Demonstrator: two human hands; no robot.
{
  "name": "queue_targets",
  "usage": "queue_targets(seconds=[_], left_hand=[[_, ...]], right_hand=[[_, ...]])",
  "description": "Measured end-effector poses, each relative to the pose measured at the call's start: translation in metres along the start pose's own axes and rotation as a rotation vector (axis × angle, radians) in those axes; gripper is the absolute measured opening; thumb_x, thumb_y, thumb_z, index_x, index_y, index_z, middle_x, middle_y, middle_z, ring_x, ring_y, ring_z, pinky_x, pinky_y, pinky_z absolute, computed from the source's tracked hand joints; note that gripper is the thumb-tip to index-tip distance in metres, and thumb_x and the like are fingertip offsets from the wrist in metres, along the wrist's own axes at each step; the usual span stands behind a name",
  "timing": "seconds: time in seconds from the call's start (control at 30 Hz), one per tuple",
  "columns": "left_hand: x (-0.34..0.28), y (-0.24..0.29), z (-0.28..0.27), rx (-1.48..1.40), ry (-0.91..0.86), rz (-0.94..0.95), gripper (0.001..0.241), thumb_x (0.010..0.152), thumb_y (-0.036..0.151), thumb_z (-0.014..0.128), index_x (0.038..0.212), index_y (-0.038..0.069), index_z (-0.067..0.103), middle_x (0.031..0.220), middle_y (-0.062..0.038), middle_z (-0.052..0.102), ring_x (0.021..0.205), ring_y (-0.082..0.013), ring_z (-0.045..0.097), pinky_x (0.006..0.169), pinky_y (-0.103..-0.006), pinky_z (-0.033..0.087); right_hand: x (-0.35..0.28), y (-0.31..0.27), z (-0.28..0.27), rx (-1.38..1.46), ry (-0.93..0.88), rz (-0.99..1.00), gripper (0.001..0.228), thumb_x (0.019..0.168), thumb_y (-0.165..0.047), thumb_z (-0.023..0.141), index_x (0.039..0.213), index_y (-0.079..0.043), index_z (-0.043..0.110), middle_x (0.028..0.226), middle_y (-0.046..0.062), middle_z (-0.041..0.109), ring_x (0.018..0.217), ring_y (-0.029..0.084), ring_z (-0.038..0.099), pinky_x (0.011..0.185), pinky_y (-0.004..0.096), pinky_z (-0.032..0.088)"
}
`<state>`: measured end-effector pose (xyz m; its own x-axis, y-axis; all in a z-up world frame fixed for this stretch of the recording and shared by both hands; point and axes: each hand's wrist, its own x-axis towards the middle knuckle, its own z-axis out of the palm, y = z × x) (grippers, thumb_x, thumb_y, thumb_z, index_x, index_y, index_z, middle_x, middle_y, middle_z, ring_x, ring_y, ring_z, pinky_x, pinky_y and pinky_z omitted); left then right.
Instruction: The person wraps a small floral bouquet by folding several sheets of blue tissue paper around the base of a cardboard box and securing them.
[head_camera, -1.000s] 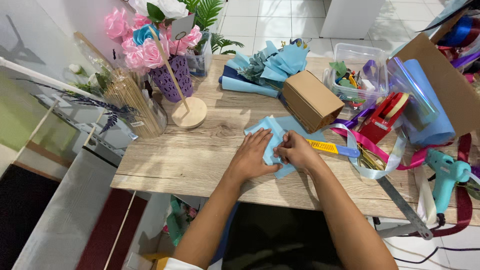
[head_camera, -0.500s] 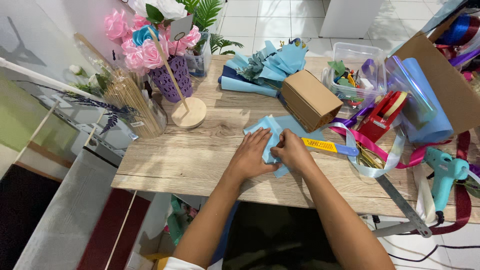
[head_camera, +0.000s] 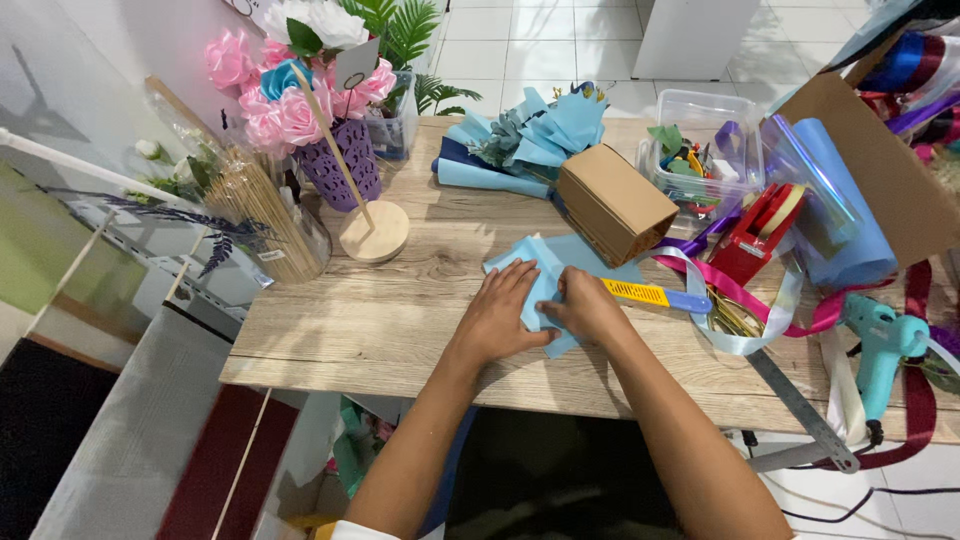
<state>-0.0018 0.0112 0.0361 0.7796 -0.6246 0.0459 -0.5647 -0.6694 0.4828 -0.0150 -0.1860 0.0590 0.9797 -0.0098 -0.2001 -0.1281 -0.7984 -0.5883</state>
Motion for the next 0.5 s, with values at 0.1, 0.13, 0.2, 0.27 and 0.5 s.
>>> queue_targets(seconds=[0.1,0.13,0.2,0.27,0.5], left_hand=[[-0.003,-0.001,0.002,-0.002,0.014,0.006,0.111,0.084,0.072,0.071,0.168,0.006,0.04,0.177,-0.014,0.038,0.169,-0.034,0.027,0.14,-0.0596,0.019],[-0.002,-0.003,0.003,-0.004,0.017,0.002,0.111,0.084,0.072,0.071,0.168,0.006,0.04,0.177,-0.014,0.038,0.169,-0.034,0.027,0.14,-0.0596,0.019],[0.0,-0.004,0.005,0.014,0.016,0.006,0.113,0.084,0.072,0.071,0.169,0.006,0.039,0.178,-0.014,0.037,0.169,-0.0337,0.027,0.14,-0.0596,0.018],[-0.001,-0.005,0.007,0.024,0.024,0.021,0.113,0.083,0.072,0.072,0.168,0.006,0.039,0.177,-0.015,0.038,0.169,-0.0346,0.028,0.139,-0.0603,0.02],[-0.001,-0.004,0.004,0.032,0.032,0.052,0.115,0.081,0.071,0.076,0.168,0.005,0.04,0.177,-0.016,0.038,0.168,-0.036,0.029,0.138,-0.0616,0.02]], right_hand=[[-0.007,0.007,0.004,0.015,-0.022,0.004,0.04,0.087,-0.031,0.088,0.105,-0.008,0.06,0.097,0.016,0.076,0.108,0.044,0.076,0.09,0.053,0.059],[-0.005,0.006,0.002,0.012,-0.026,0.002,0.04,0.087,-0.031,0.088,0.105,-0.008,0.06,0.097,0.016,0.076,0.108,0.044,0.076,0.09,0.053,0.059],[-0.006,0.006,-0.001,0.027,-0.014,-0.025,0.044,0.087,-0.032,0.087,0.106,-0.004,0.06,0.098,0.022,0.077,0.11,0.047,0.076,0.092,0.057,0.059],[-0.006,0.007,0.004,0.036,0.022,-0.028,0.041,0.087,-0.031,0.087,0.104,-0.005,0.06,0.096,0.022,0.076,0.108,0.048,0.076,0.089,0.057,0.059],[-0.015,0.017,0.005,0.127,0.012,-0.059,0.042,0.081,-0.033,0.091,0.103,-0.009,0.065,0.095,0.019,0.078,0.107,0.045,0.076,0.09,0.054,0.059]])
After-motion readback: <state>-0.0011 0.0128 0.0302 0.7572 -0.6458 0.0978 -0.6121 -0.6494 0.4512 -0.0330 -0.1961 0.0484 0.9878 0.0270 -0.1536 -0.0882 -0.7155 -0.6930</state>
